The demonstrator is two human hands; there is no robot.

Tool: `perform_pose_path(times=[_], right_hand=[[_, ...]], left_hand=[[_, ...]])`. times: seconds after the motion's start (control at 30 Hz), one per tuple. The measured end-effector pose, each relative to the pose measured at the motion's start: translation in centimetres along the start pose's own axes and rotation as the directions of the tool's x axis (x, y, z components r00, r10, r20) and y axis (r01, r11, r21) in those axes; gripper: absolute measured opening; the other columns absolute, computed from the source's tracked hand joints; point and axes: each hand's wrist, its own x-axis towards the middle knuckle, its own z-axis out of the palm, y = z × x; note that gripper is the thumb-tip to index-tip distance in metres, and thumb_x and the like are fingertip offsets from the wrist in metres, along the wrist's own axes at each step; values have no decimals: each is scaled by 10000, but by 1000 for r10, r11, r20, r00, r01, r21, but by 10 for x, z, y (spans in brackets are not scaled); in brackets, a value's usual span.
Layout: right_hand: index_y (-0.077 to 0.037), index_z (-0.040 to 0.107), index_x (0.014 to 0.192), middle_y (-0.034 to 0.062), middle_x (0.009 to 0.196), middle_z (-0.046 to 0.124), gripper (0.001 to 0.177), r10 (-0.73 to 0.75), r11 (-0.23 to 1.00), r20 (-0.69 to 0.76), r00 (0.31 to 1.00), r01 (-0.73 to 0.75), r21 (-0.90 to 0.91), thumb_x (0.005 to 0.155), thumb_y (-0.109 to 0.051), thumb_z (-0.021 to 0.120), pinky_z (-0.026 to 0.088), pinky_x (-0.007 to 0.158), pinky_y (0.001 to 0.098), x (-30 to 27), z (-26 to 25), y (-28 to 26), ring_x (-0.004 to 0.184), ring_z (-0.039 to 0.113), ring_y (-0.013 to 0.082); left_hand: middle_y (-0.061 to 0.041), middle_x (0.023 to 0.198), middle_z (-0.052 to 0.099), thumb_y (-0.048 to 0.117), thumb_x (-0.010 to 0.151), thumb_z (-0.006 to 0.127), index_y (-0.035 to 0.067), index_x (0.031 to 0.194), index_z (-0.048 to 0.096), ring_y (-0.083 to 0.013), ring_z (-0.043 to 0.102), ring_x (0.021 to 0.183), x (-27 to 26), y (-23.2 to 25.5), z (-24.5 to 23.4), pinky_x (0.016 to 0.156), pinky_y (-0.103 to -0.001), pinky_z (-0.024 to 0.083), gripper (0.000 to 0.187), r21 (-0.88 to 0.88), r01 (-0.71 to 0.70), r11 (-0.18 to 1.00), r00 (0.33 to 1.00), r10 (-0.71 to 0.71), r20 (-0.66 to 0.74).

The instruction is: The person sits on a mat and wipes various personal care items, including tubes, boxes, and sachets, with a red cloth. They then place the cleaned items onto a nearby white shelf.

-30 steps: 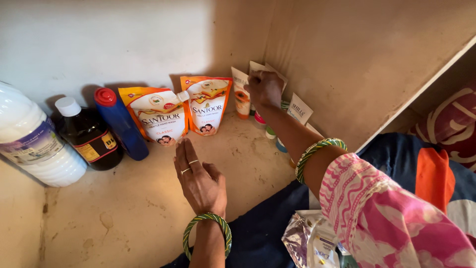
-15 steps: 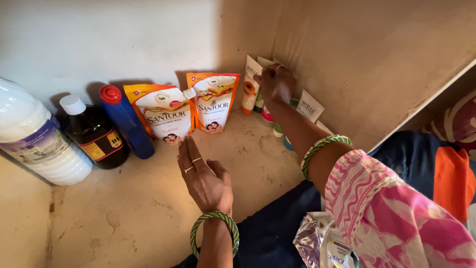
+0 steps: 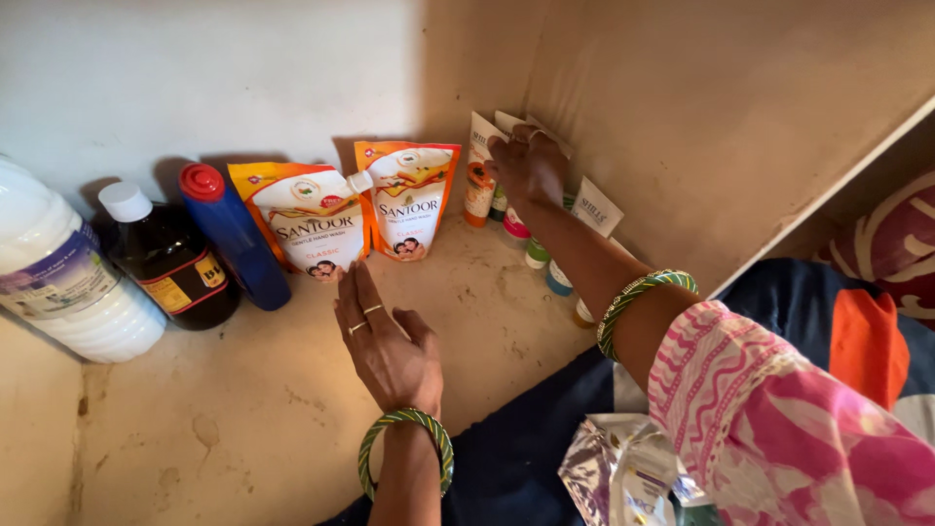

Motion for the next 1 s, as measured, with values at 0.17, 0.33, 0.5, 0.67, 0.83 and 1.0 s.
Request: perform_pose_path(times=[0.17,0.33,0.5,0.67,0.83,1.0], right_hand=[[26,566,1322,195,1251,667,535,-319,847,-26,947,273,-456,895,-195,800,594,803,337,-22,-9,-8,1049,686,248],[-16,576,1339,158,1266,727,550,-197,818,111,974,225,-529,864,-219,766,586,804,331,-72,-23,-34,973,736,226],[-23,491,1387,127,1310,664,594,-13,941,297,955,113,-320,835,-135,681,592,621,389,-127,-48,-63,802,744,263],[5,605,1314,151,1248,723,512,-328,740,488,809,541,-400,832,-101,743,632,797,334,-163,-91,-100,999,759,212],[-68,670,1266,95,1144,780,437,-141,725,584,799,485,-489,839,-148,722,619,724,347,-204,-150,-144,857,786,189],[-139,746,1207,107,1025,798,313,-86,552,725,684,638,-537,918,-255,712,631,792,334,-254,-214,-182,855,798,206]], left_hand=[[-226,1526,488,-23,840,573,-34,1490,466,-380,455,1437,-3,-3,3,1223,-519,349,659,13,-94,996,996,93,11],[-227,1498,502,-27,798,588,-36,1464,468,-369,471,1426,-6,-7,1,1225,-518,356,677,-13,-255,967,963,255,93],[-230,1471,520,-23,805,583,-41,1454,471,-367,468,1416,-11,1,-5,1234,-499,357,660,-38,-403,914,893,402,202],[-227,1444,528,46,853,582,-57,1429,487,-356,470,1402,-14,25,-24,1233,-479,330,593,-50,-457,888,817,441,372],[-203,1418,549,169,853,603,-53,1363,520,-315,468,1395,-15,71,-51,1217,-464,261,563,22,-626,779,630,489,604],[-184,1346,610,176,821,606,-26,1326,586,-291,514,1337,-15,140,-89,1195,-461,280,544,-148,-801,580,379,683,625]])
